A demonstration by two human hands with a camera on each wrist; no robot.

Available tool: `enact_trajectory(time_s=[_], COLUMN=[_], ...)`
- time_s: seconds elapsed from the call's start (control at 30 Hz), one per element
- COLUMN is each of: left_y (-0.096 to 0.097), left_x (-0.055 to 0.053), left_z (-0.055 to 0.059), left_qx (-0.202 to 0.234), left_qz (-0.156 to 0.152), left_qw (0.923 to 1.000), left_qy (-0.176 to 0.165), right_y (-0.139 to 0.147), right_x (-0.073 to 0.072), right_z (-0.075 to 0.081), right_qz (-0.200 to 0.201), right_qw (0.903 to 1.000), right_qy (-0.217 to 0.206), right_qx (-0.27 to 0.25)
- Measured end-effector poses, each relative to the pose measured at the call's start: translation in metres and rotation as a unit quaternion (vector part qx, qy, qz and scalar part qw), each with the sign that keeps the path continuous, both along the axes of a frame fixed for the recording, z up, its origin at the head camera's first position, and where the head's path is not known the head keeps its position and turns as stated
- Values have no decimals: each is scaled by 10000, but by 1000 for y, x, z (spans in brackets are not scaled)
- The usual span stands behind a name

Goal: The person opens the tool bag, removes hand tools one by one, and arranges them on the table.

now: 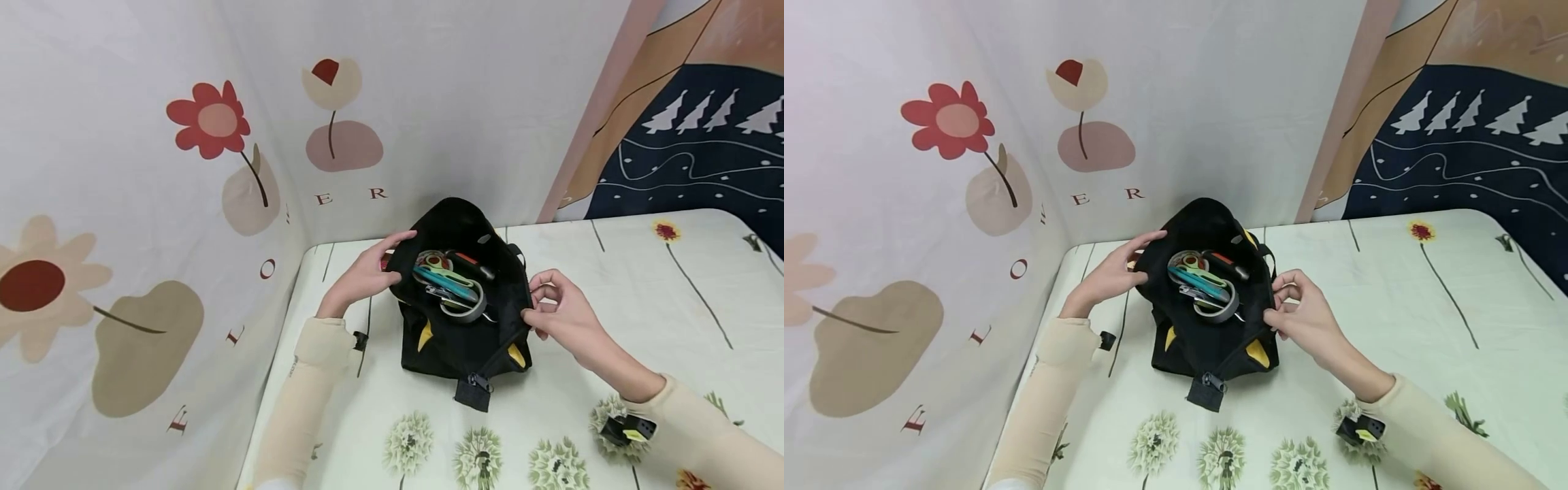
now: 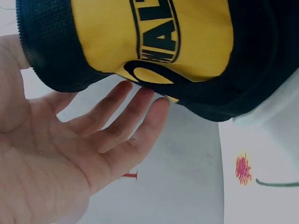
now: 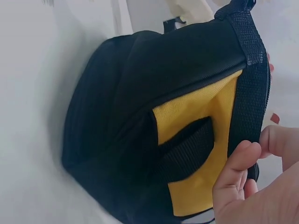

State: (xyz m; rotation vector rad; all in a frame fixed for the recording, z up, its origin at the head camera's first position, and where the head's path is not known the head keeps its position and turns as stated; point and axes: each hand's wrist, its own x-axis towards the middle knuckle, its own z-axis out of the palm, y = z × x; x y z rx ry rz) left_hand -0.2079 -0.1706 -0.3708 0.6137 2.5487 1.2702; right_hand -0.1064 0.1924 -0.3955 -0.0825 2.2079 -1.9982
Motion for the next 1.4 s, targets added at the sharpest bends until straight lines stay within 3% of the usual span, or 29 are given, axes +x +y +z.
enact_trajectory(time_s=[0.37, 0.57, 0.77, 1.0, 1.3, 1.4], left_y=[-15, -11, 0, 6, 0, 0], left_x=[3, 5, 17, 31, 40, 41], left_z=[2, 3, 8, 11, 6, 6], left_qx=[-64, 80, 178, -362, -288, -291], left_qz=[-182, -250, -211, -316, -607, -620], left_qw=[9998, 9994, 9978, 9982, 9973, 9972], left_qy=[-61, -223, -602, -364, -308, -314], right_y=[27, 24, 19, 16, 3, -1], right_x=[2, 1, 1, 1, 0, -2], right_z=[0, 1, 3, 4, 9, 11], right_qz=[-13, -6, -8, -29, -17, -90], right_qw=[9999, 9997, 9993, 9993, 9987, 9955], right_qy=[-15, 168, 320, 367, 490, 862], right_qx=[137, 186, 187, 102, 167, 379])
